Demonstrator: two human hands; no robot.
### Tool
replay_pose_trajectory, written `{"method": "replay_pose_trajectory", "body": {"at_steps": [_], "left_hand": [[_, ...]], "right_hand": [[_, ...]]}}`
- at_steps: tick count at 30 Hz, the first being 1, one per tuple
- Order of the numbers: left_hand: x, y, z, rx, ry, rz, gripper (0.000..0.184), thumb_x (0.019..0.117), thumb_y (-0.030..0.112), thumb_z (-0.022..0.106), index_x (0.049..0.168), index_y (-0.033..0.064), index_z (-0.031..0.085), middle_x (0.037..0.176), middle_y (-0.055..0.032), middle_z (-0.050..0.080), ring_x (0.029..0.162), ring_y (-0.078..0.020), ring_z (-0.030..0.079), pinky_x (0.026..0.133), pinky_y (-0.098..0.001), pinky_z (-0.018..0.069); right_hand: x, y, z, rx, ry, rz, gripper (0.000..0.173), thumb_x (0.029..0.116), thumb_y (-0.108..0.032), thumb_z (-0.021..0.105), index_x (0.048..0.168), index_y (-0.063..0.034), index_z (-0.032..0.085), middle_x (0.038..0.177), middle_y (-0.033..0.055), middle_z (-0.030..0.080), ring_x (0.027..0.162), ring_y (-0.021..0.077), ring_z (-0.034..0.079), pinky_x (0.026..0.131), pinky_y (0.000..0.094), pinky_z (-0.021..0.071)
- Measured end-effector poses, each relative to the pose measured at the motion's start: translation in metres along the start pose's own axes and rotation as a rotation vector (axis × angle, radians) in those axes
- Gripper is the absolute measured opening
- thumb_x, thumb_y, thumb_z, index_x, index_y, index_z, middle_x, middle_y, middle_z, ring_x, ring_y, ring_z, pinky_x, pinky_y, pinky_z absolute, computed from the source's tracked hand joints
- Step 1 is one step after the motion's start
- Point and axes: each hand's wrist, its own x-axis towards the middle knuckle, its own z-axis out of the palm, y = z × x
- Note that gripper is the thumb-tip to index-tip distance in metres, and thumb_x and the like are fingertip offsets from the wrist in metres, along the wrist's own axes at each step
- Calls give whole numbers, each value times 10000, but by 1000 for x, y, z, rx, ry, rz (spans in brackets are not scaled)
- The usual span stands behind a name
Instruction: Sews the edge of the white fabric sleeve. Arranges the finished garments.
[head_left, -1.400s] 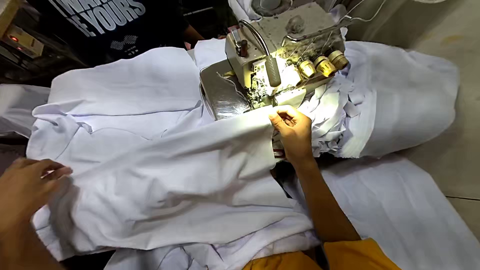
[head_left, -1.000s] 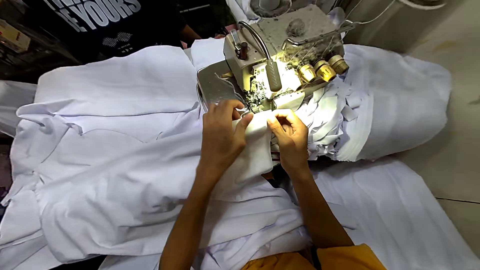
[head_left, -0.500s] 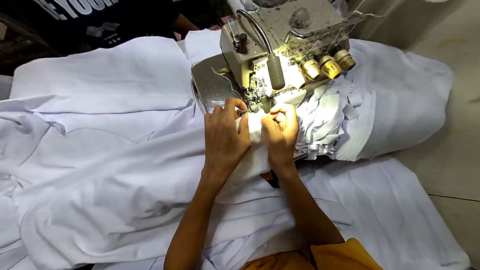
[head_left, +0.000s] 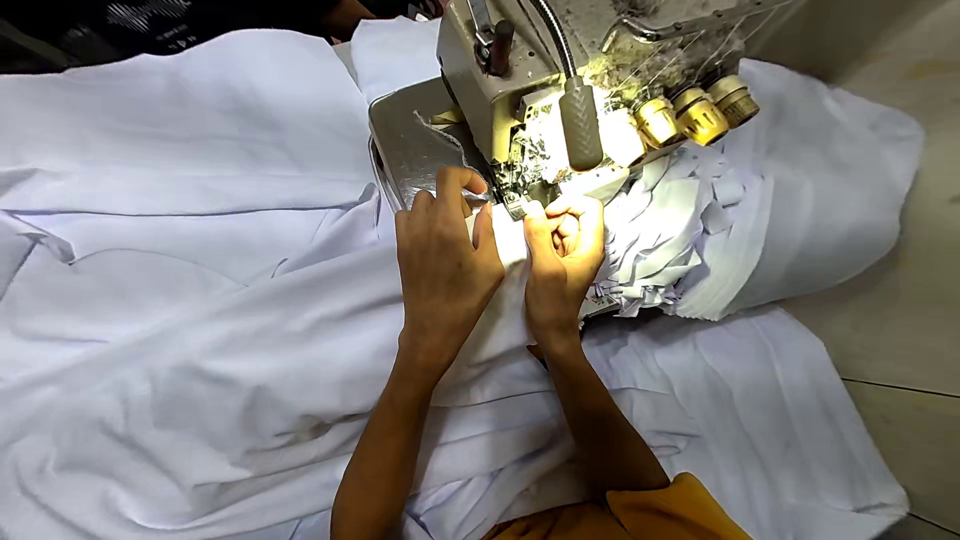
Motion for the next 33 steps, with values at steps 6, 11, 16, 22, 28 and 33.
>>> {"method": "replay_pose_trajectory", "body": {"at_steps": [6,11,16,22,28,33], "left_hand": [[0,-1,1,38,6,19,269,986,199,606,1235,102,584,803,-33,577,747,-237,552,692,-437,426],[-9,-11,-10,75,8,66,289,1020,273,589,1228,74,614,937,-91,645,896,-302,597,789,-510,447],[-69,-77,-88,138,142,-47,374,1020,306,623,1289,47,614,1280,-200,619,1224,-342,571,1011,-530,473],[-187,-166,-182,455,416,-522,591,1010,381,605,1322,-118,547,1300,-382,547,1239,-491,519,1074,-539,408],[-223,-171,-199,531,510,-804,714,992,473,609,1376,-121,513,1295,-289,604,1224,-325,586,1067,-398,456],[-214,-178,-204,285,515,-813,737,1018,422,596,1453,-135,389,1304,-300,557,1145,-218,586,1008,-293,469]], "right_hand": [[-1,1,0,-25,14,4,103,1020,-206,612,1049,-127,553,689,-35,509,531,41,482,466,185,402],[-4,-1,-31,-97,-157,33,166,1034,-251,565,1156,-141,583,839,-16,589,680,71,579,568,225,485],[-23,4,-69,-134,-349,85,248,997,-224,673,1184,-86,584,1011,33,678,860,107,691,741,275,611],[-34,3,-72,-210,-291,76,219,947,-178,741,1097,-106,599,919,5,691,793,75,700,695,248,615],[-37,6,-71,-232,-302,69,144,936,-174,755,1041,-118,675,895,-16,713,770,59,690,678,227,596],[-40,7,-73,-179,-262,102,357,905,-115,789,1160,-129,540,847,4,735,741,100,724,664,265,613]]}}
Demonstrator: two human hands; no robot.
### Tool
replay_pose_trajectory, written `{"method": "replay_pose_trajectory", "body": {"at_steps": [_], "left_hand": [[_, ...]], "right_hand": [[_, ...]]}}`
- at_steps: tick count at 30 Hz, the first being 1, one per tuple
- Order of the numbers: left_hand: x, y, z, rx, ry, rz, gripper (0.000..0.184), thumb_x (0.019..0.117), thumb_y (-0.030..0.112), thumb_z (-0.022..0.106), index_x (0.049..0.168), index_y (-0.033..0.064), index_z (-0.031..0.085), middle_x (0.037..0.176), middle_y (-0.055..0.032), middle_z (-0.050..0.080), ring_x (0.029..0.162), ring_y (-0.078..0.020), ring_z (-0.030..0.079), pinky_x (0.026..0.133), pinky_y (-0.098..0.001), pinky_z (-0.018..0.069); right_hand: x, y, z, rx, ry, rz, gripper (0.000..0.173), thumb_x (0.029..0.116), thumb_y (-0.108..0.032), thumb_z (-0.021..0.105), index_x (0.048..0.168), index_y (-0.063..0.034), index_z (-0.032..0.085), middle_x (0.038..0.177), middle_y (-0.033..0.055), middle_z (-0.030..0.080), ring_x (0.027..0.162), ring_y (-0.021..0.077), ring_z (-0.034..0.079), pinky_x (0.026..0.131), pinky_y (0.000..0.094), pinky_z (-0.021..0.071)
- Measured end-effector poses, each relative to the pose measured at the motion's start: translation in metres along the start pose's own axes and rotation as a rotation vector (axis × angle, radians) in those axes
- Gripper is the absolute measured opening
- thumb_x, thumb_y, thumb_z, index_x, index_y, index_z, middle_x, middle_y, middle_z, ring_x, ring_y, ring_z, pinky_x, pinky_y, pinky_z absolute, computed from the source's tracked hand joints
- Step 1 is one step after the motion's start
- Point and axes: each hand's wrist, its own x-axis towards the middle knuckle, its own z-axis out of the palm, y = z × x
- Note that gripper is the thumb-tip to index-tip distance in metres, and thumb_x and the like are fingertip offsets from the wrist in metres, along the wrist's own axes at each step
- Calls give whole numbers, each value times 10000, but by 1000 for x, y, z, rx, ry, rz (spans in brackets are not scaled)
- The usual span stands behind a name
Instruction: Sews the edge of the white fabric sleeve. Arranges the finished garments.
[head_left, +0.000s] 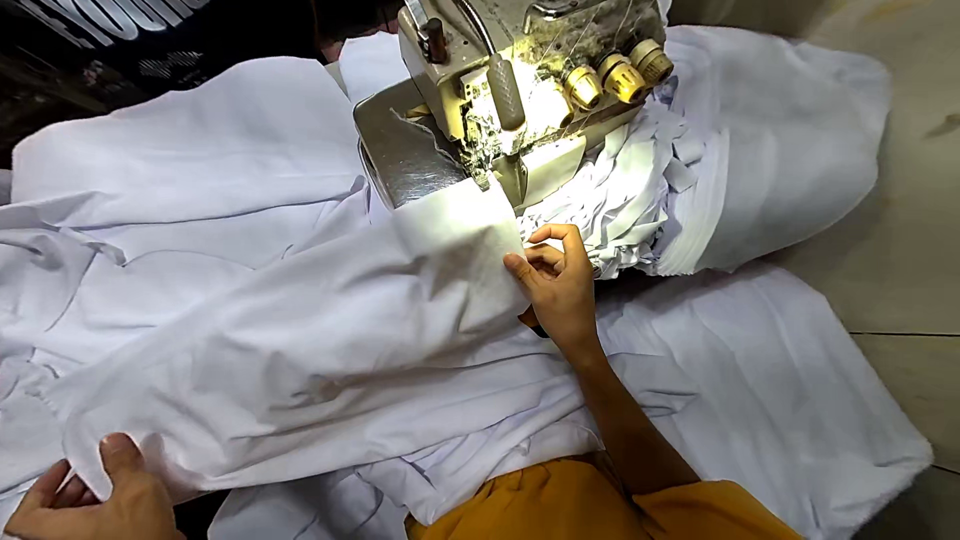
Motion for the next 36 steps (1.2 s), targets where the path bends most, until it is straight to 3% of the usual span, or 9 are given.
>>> {"method": "replay_pose_trajectory", "body": {"at_steps": [5,10,14,22,26,29,31,33,36], "left_hand": [[19,-5,-10,-33,-183,-46,820,964,468,664,1493,-91,378,1378,-293,552,1238,-239,580,1056,-352,473],[28,-12,-21,-326,-402,-1,336,1001,294,651,1196,23,613,979,61,696,877,13,679,832,-234,587],[41,-58,-34,-659,-358,-10,311,1094,147,406,1334,-19,514,1158,17,682,1093,-48,654,1026,-295,521],[-7,-34,-38,-574,-391,-84,249,1104,135,350,1211,33,550,984,127,689,946,57,667,916,-196,558],[0,-17,-48,-476,-557,-73,214,1087,131,384,1086,136,597,891,174,712,862,47,690,843,-212,588],[5,-7,-55,-415,-673,-56,224,1089,158,392,1034,207,603,865,201,707,839,52,686,822,-212,588],[5,-6,-56,-543,-643,4,240,1089,117,368,1100,163,602,953,171,727,927,33,689,908,-230,570],[-4,0,-51,-866,-481,15,259,1070,70,329,1234,19,522,1094,4,722,1062,-114,701,1013,-353,552],[12,-43,-50,-1299,-576,85,371,1072,212,486,1365,-5,554,1296,-170,655,1245,-304,617,1095,-529,463]], "right_hand": [[0,2,-4,-42,-9,-9,156,916,-171,778,1027,-115,685,854,-9,718,746,74,702,668,244,608],[3,4,-7,-69,-83,1,115,943,-220,755,938,-105,760,821,-20,736,713,43,685,653,222,584],[6,1,-15,-24,-144,-2,81,896,-180,800,897,-100,786,802,-15,744,691,45,682,635,232,584],[-1,-1,-25,21,-120,37,394,861,-177,834,1234,-129,714,735,-19,704,607,79,642,563,239,548],[-5,-6,-24,-34,-117,88,112,888,-214,812,934,-114,790,764,-28,731,630,31,642,578,214,536],[-6,-5,-24,-42,-100,84,119,885,-227,815,894,-115,778,754,-32,718,613,30,622,564,212,515],[-6,-3,-24,-31,-72,31,122,886,-236,809,902,-120,776,780,-28,707,643,41,630,576,212,530],[-8,0,-24,-21,-33,-39,142,891,-270,794,911,-131,772,805,-34,670,703,47,611,603,196,506],[-12,3,-26,22,9,-141,138,908,-245,779,922,-109,759,905,-8,672,839,70,637,665,188,540]]}}
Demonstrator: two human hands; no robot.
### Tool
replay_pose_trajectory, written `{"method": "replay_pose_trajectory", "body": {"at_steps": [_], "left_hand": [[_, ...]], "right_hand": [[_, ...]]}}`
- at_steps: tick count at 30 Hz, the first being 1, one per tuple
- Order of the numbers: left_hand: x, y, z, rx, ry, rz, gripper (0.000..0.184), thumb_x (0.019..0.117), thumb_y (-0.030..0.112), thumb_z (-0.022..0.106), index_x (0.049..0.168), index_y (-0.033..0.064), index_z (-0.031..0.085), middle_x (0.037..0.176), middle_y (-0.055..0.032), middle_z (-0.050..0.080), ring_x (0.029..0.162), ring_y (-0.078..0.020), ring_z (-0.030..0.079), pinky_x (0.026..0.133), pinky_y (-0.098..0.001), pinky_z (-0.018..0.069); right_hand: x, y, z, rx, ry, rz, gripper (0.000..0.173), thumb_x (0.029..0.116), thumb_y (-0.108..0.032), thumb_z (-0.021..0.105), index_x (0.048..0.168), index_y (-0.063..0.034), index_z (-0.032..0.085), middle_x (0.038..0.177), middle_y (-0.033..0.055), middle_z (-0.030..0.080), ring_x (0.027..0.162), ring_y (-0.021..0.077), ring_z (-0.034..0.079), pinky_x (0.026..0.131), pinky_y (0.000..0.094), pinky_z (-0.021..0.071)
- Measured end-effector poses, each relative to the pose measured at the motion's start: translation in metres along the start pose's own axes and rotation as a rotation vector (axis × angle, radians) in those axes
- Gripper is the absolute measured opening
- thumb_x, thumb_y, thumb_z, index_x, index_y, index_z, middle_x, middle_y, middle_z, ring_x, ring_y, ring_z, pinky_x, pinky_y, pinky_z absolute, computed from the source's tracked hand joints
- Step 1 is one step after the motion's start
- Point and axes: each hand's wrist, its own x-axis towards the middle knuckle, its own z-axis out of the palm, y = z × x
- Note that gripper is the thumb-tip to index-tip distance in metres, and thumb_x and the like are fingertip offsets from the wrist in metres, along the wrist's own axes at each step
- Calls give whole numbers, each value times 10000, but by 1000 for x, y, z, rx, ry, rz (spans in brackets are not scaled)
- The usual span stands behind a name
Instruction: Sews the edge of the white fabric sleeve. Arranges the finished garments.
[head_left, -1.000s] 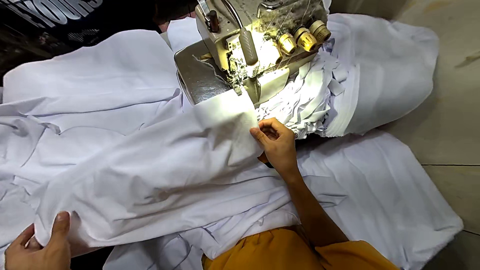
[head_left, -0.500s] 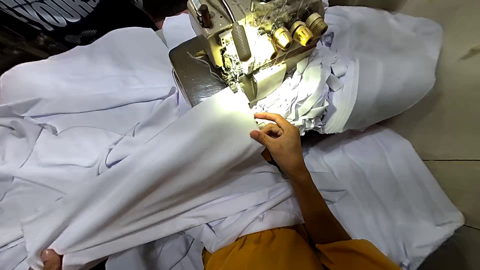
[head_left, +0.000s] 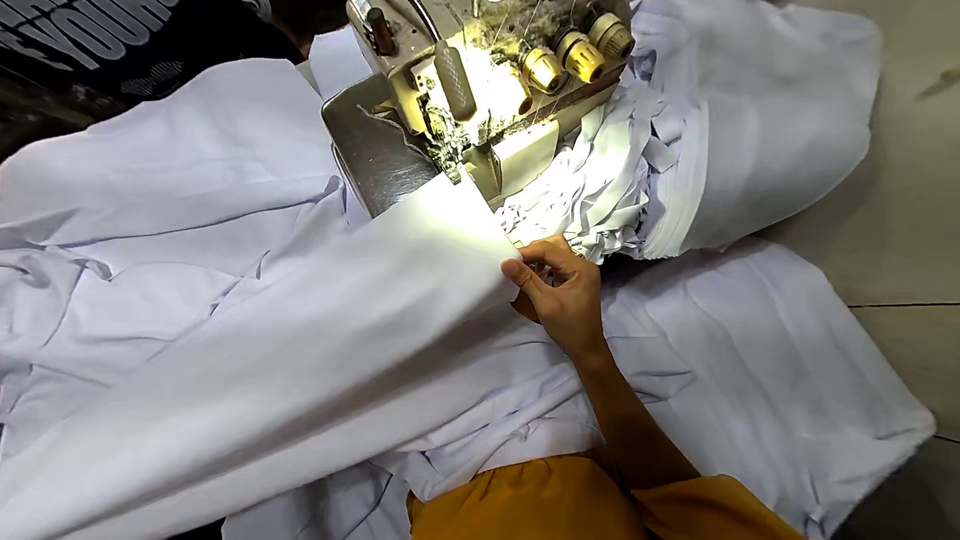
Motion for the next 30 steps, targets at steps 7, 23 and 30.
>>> {"method": "replay_pose_trajectory", "body": {"at_steps": [7,23,30], "left_hand": [[-9,-12,64,659,70,-286,474,953,51,660,1350,55,402,1115,117,690,1009,-14,691,938,-260,586],[-8,-23,71,389,181,-158,365,1004,237,652,1314,138,486,1136,102,729,1078,-60,699,980,-293,577],[1,-32,80,480,244,-109,268,1045,111,513,1303,81,450,1116,105,704,1052,-22,688,980,-251,564]], "right_hand": [[-7,-1,-8,35,-48,8,150,922,-190,756,955,-47,725,815,-19,713,683,4,649,621,162,559],[-14,6,-5,64,-98,197,172,910,-186,776,996,-43,732,782,-23,743,677,16,691,636,171,586],[-13,3,-4,117,-79,178,148,912,-130,765,1002,-14,747,838,7,760,728,34,717,684,180,611]]}}
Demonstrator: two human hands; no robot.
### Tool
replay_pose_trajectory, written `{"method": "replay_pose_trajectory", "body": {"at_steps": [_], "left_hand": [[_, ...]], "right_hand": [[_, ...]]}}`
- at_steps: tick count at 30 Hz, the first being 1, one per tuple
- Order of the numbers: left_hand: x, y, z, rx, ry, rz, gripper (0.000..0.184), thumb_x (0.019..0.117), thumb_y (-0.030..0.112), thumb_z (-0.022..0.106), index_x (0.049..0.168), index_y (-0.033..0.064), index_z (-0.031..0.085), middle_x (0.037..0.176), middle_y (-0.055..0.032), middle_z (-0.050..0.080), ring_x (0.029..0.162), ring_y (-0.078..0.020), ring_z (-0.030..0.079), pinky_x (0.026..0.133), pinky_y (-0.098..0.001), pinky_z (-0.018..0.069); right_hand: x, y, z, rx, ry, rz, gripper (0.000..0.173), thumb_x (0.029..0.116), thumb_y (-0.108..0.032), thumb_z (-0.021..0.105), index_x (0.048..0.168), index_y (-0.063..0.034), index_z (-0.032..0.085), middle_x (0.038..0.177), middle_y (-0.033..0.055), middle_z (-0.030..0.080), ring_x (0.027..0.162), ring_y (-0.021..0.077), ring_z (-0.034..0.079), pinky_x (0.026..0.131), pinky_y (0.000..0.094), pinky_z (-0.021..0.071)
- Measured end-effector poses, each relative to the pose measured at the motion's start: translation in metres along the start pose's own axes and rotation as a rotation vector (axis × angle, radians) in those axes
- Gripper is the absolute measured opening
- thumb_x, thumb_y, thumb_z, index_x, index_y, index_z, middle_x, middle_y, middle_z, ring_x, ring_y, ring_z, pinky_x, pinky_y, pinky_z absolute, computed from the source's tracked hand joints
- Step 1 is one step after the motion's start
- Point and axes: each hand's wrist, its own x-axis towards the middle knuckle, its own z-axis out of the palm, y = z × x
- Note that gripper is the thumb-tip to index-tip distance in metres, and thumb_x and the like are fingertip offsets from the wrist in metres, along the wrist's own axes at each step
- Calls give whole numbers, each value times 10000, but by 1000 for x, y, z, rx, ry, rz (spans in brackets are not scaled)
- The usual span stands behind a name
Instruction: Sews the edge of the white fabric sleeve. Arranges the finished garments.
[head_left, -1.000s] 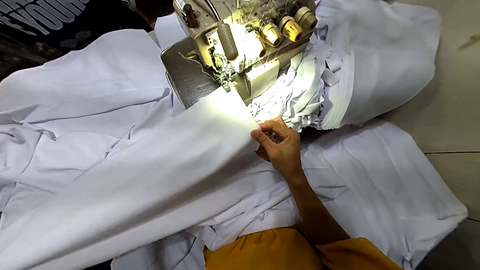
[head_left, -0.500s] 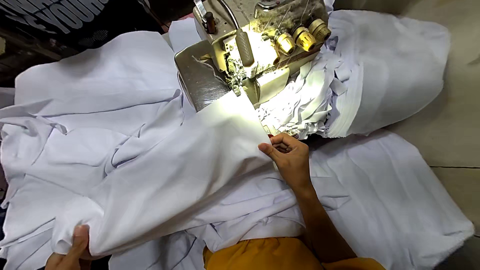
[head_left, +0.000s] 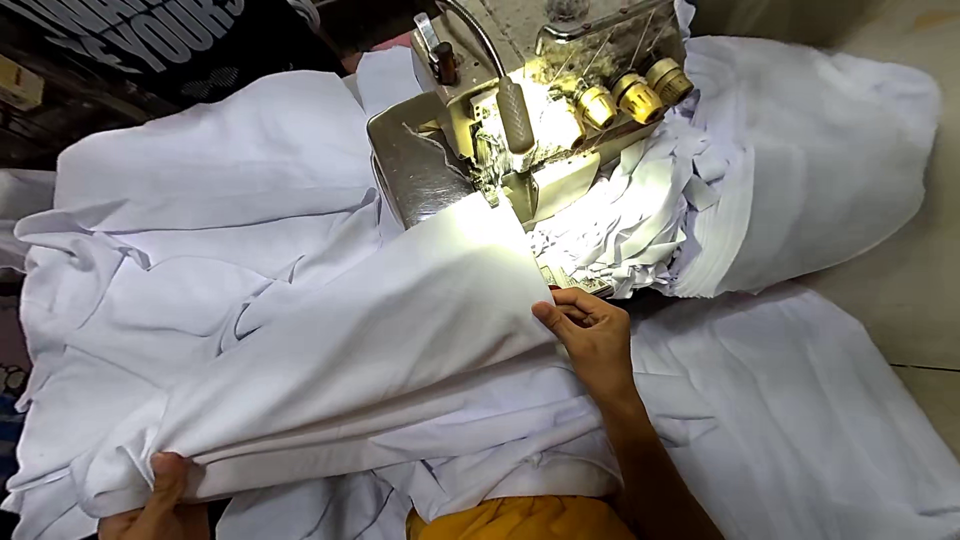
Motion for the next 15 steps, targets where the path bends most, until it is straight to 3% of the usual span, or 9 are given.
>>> {"method": "replay_pose_trajectory", "body": {"at_steps": [6,15], "left_hand": [[24,6,6,43,18,6,279,1059,120,486,1326,53,441,1113,84,688,1040,-18,682,973,-246,562],[69,5,5,73,34,72,331,1049,259,579,1322,85,509,1095,61,688,1030,-58,681,972,-296,560]], "right_hand": [[11,-3,4,-32,0,-37,129,922,-132,754,994,-26,740,828,-5,757,713,18,708,669,167,602],[25,-1,4,-75,-37,-37,130,909,-172,779,957,-55,747,798,-12,748,704,16,700,668,175,596]]}}
